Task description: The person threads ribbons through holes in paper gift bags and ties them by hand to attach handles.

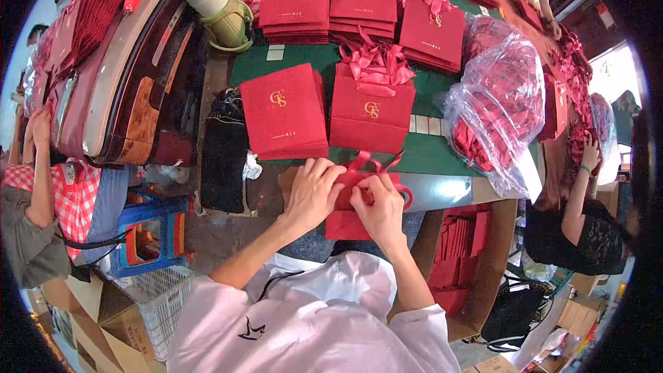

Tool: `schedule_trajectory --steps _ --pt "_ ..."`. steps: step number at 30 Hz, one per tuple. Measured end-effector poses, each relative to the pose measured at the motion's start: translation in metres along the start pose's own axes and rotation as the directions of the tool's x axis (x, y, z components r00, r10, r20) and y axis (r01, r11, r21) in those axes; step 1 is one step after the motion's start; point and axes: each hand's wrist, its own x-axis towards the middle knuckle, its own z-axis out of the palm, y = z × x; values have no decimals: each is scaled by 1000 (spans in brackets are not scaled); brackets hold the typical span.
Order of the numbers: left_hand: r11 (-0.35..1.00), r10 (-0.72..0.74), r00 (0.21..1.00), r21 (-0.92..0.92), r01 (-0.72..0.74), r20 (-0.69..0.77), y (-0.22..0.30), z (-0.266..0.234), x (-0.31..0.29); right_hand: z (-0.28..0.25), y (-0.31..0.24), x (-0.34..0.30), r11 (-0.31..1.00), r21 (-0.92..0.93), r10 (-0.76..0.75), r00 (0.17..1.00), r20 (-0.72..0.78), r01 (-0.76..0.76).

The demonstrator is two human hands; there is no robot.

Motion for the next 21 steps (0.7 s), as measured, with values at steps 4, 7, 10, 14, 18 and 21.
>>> schedule_trajectory --steps 4,7,10,14,18,21 --pt "1000 -13 999 -20 12 -29 3 -2 -1 4 4 -1 999 -8 -33 999 -24 32" --pt "999 9 997 -48 -12 -72 3 -1 -2 4 4 -2 998 9 -59 998 -24 60" --pt "999 -9 997 -32 6 -73 8 -4 -1 5 5 -3 997 12 -77 997 -30 78" --pt "999 -28 997 -23 27 -71 12 -8 0 8 9 -3 988 27 -147 987 -68 149" --pt "1000 -10 997 -20 8 -70 12 -7 -1 9 13 -4 958 -30 -287 952 -103 285" --pt "1000 26 999 -5 -26 -31 14 -11 -1 12 20 -4 920 -72 -392 912 -118 386"
